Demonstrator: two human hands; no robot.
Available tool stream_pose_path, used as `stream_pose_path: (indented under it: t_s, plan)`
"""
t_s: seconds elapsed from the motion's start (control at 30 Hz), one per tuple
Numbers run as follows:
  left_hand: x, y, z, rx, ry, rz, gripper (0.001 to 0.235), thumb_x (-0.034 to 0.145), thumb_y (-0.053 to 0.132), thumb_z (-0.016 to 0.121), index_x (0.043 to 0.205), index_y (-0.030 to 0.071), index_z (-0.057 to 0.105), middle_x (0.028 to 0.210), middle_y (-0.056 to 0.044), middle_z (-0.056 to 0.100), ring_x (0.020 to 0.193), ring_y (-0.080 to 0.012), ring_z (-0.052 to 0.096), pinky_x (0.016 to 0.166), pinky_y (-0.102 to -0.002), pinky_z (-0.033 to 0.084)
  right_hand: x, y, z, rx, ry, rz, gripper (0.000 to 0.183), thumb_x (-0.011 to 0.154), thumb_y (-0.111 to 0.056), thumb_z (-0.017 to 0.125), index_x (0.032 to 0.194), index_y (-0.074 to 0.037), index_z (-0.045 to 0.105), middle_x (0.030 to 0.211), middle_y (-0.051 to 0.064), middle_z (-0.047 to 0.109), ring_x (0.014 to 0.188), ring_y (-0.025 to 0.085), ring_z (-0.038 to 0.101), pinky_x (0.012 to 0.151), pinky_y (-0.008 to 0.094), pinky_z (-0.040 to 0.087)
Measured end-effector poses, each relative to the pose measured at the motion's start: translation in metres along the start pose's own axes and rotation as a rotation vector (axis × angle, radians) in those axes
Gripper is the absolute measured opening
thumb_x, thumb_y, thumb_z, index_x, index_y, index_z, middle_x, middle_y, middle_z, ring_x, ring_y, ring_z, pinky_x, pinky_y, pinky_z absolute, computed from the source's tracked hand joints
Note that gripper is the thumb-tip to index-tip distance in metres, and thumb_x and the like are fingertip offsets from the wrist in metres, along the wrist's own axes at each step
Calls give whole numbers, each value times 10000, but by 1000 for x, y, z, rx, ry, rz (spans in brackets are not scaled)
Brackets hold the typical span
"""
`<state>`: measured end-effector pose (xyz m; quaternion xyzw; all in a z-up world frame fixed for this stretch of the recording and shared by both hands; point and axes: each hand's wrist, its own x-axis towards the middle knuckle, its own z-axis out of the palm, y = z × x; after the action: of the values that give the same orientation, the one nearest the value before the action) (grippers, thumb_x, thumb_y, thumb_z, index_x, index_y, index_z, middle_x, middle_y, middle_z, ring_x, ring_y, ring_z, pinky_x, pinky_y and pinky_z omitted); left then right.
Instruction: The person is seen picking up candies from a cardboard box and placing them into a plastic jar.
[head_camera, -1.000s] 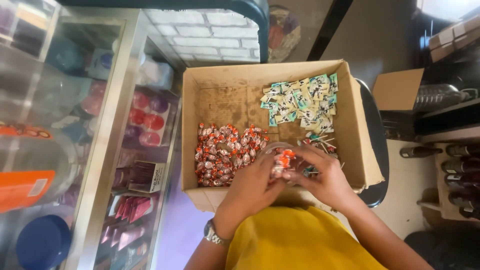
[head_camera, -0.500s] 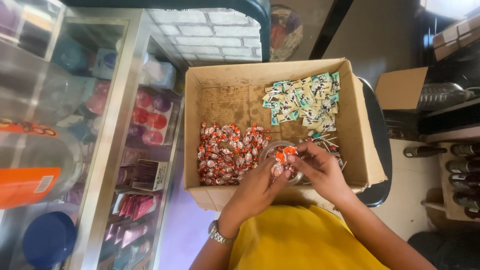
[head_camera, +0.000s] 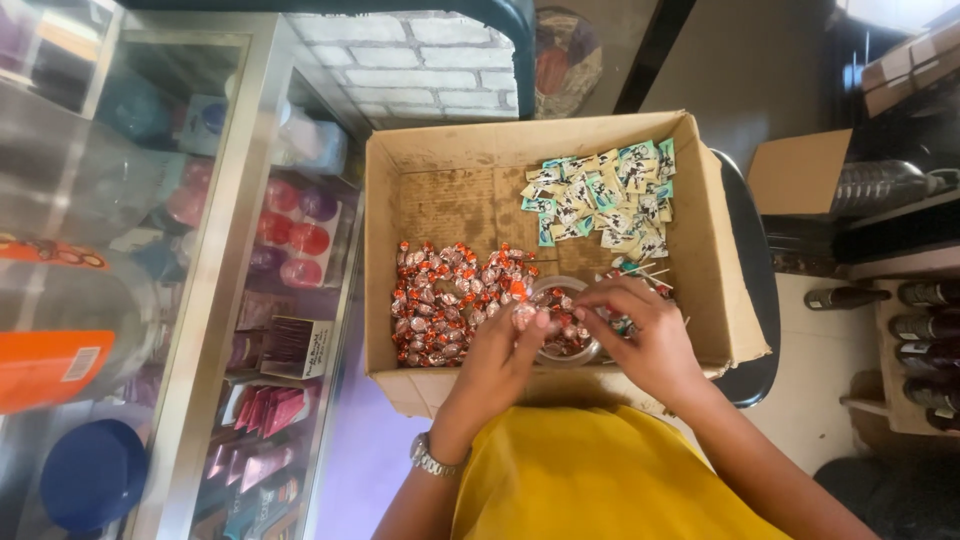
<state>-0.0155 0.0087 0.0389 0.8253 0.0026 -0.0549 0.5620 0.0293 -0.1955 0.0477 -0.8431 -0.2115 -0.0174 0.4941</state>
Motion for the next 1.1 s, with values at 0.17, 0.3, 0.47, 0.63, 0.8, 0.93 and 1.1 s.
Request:
stream_pose_path:
  t_s: [0.17, 0.3, 0.47, 0.63, 0.8, 0.93, 1.1]
  plan:
    - [-2, 8, 6, 127, 55, 344, 398, 1118, 366, 548, 1216, -14, 618, 1258, -266, 638, 1082, -433, 664, 892, -462, 555, -1, -8, -4, 90, 27, 94, 142, 909, -97, 751, 1042, -51, 736, 1028, 60, 747, 855, 167, 723, 704, 275, 579]
    - [-1, 13, 13, 483, -55, 203, 394, 937, 311, 666, 1173, 7, 585, 1114, -176, 656, 788, -383, 704, 635, -466, 563, 0, -19, -4, 121, -122, 125, 347, 802, -144, 818, 1122, -51, 719, 1026, 69, 745, 762, 143, 726, 634, 273, 570]
    - [5, 16, 1, 530, 6, 142, 397, 912, 309, 730, 1146, 30, 573, 1043, -170, 618, 752, -368, 701, 608, -458, 563, -1, -4, 3, 99, -85, 123, 303, 820, -172, 835, 1086, -73, 729, 1006, 54, 766, 718, 117, 742, 626, 264, 581]
    - [4, -16, -23, -63, 18, 186, 365, 1041, 15, 472, 1382, 88, 581, 1158, -122, 683, 840, -203, 737, 717, -349, 598, 4, 1, -4, -96, -60, -53, 247, 837, -177, 820, 1056, -90, 746, 1027, 55, 754, 874, 189, 691, 731, 313, 561]
    - [8, 13, -25, -579, -210, -107, 554, 1080, 61, 410, 1601, 219, 304, 1518, -96, 534, 1003, -173, 731, 661, -308, 664, 6, -6, 3, -42, -77, -57, 246, 864, -182, 788, 1085, -83, 741, 1062, 74, 733, 896, 191, 695, 760, 319, 558]
    - [10, 21, -10, -689, -371, -131, 639, 1067, 72, 413, 1634, 283, 207, 1687, -67, 332, 979, -199, 709, 677, -322, 665, 0, 11, 16, 295, -251, 273, 249, 883, -170, 758, 1105, -59, 741, 956, 61, 738, 734, 116, 682, 646, 280, 558]
    - [11, 18, -5, -637, -250, -139, 653, 1069, 72, 420, 1638, 294, 191, 1690, -99, 318, 986, -220, 694, 697, -342, 674, -8, 29, 27, 450, -255, 471, 188, 916, -161, 750, 1042, -23, 737, 866, 70, 724, 695, 86, 645, 612, 270, 527]
